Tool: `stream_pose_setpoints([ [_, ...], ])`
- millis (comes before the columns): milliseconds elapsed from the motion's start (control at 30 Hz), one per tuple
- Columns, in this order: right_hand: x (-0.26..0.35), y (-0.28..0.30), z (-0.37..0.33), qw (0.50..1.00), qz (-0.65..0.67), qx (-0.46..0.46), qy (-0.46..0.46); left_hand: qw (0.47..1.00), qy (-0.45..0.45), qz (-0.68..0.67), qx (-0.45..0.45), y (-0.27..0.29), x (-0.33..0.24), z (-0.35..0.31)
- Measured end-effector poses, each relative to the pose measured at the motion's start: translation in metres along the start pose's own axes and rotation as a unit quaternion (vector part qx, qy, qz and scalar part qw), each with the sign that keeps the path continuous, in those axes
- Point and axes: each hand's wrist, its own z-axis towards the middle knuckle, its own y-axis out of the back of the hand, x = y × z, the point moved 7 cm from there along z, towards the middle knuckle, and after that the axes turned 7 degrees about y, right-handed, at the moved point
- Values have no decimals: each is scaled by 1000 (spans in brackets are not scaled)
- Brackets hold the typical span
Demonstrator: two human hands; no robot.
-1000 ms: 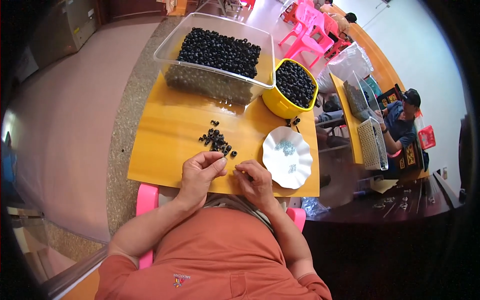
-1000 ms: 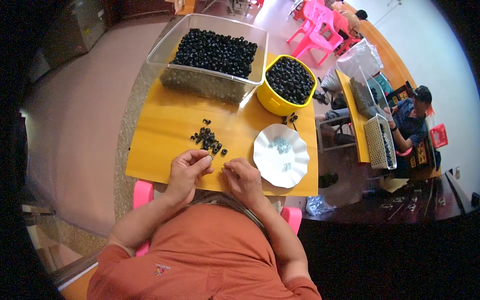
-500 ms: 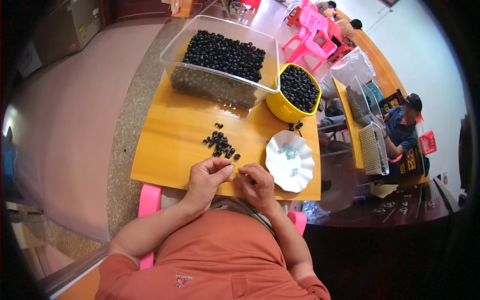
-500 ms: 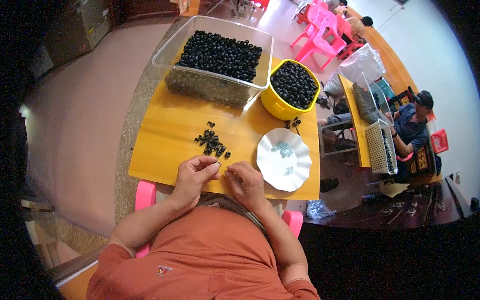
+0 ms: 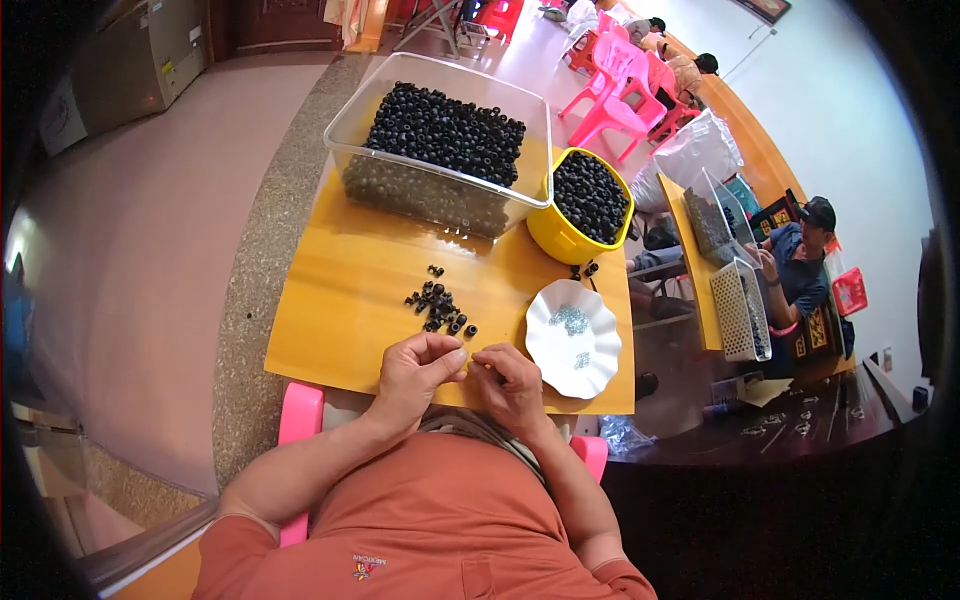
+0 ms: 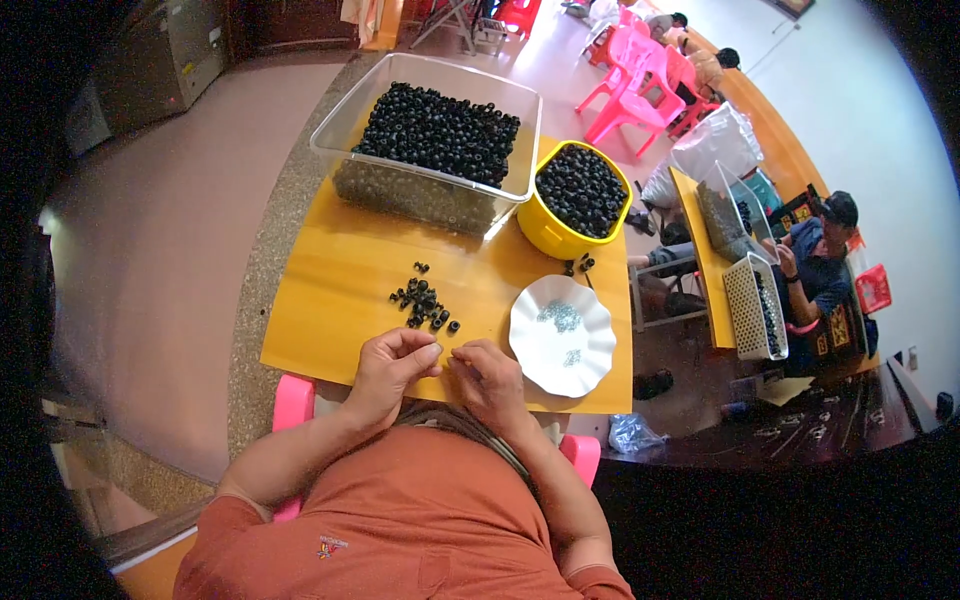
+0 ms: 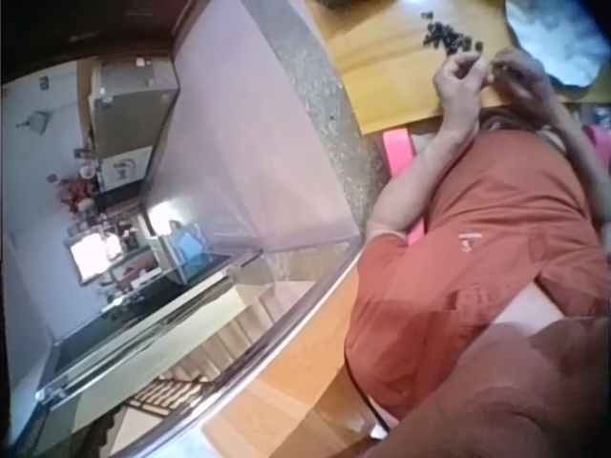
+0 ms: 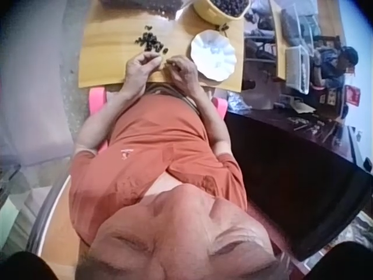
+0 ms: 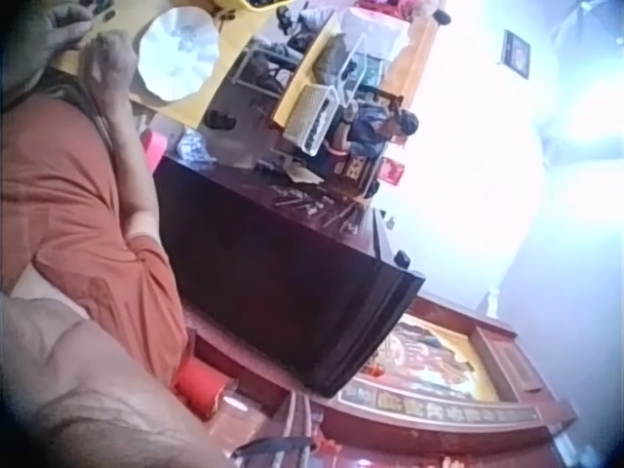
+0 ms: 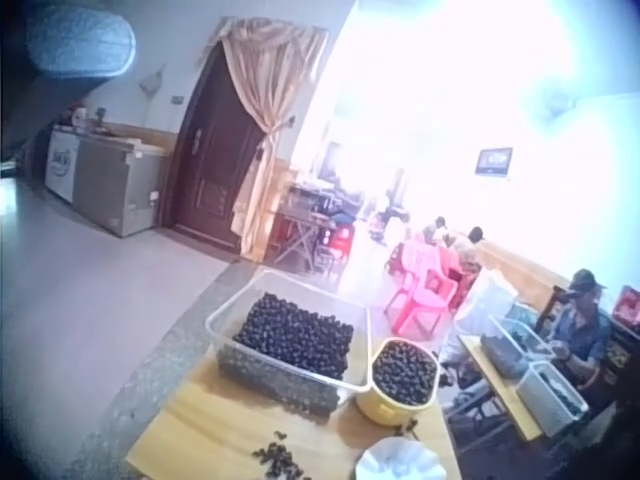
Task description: Picking up small black objects from a table and placing them into a small paper dish.
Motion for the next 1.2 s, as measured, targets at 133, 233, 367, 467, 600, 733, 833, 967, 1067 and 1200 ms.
stream_pose_setpoints([
  [133,1,1,1,1000,-15,13,-9,1000,-3,-2,7,-3,-1,0],
  [233,-2,1,0,1000,-6,7,-19,1000,-1,4,6,-3,0,1],
  [367,2,4,1,1000,-7,1,19,1000,-3,7,5,-2,1,1],
  [467,15,12,8,999,-37,12,36,1000,6,14,-6,-1,3,0],
  [600,9,57,12,995,-92,-43,18,1000,3,20,-3,-2,5,0],
  [733,-19,95,17,972,-232,-1,-34,999,11,36,-1,-2,8,0],
  [833,-39,111,17,935,-343,48,-71,999,19,40,2,-3,11,0],
  [967,-52,113,19,906,-398,104,-99,999,21,44,3,-3,13,1],
  [1067,-63,108,15,899,-406,121,-112,998,23,54,5,-3,12,1],
  [1200,-70,108,12,907,-389,108,-121,998,21,53,6,-4,11,0],
])
